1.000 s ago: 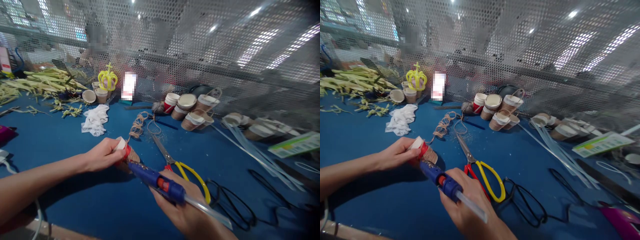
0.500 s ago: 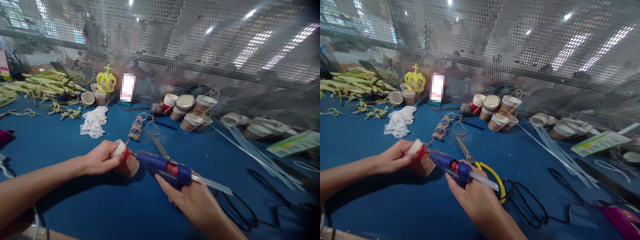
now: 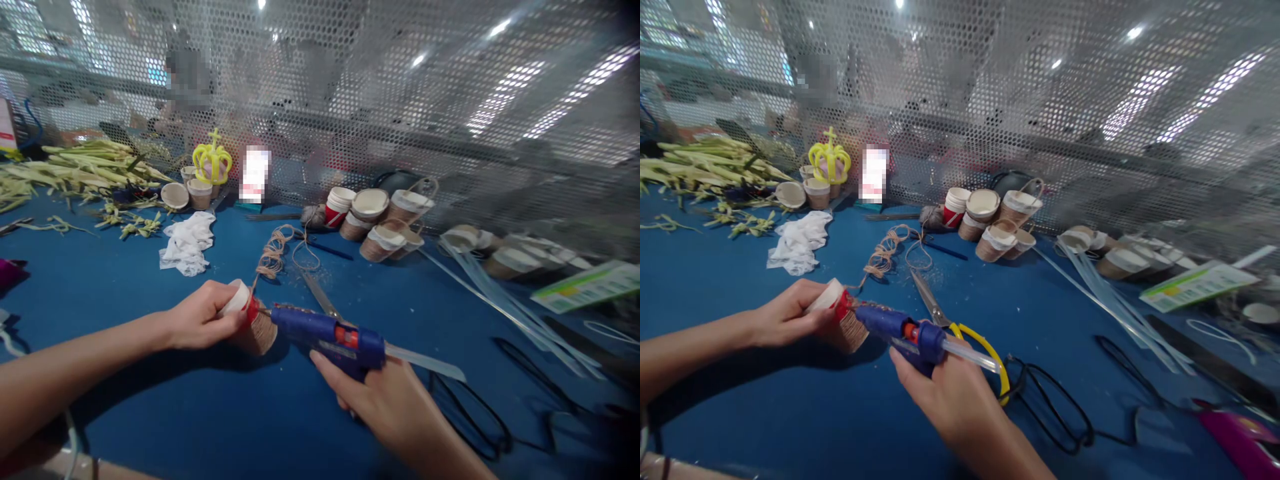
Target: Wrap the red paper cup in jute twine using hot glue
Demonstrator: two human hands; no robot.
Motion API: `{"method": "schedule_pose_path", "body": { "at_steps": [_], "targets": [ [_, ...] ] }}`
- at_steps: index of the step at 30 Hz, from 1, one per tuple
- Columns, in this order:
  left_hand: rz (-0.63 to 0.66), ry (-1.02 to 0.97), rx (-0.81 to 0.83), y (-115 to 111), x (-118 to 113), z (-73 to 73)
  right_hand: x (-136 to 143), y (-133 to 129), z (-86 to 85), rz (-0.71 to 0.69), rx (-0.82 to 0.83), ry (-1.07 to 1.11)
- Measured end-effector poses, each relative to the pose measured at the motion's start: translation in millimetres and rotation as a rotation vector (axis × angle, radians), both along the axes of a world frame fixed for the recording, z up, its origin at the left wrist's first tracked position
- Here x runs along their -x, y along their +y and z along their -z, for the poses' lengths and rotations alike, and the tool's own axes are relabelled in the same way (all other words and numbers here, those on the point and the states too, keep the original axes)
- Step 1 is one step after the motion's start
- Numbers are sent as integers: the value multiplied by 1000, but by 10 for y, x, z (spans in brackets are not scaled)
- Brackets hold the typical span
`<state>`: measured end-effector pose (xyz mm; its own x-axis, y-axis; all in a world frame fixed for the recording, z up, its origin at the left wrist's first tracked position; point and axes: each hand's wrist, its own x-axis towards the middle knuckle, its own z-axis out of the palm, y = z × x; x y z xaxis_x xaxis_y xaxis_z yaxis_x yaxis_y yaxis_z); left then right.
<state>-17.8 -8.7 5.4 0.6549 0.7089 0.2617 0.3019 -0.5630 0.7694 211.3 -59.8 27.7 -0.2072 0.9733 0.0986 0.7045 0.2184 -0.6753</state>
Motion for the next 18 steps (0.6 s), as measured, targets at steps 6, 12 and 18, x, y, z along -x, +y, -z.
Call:
{"method": "schedule_pose_path", "body": {
  "at_steps": [6,12,18],
  "targets": [
    [66,-17,-93,23,38,61,-12,91,68,36,159,47],
    [34,-22,-40,11,22,18,-37,26,102,20,100,58],
    [-33,-110,318,-3,-17,20,30,-2,126,-1,-84,41]
  ]
}}
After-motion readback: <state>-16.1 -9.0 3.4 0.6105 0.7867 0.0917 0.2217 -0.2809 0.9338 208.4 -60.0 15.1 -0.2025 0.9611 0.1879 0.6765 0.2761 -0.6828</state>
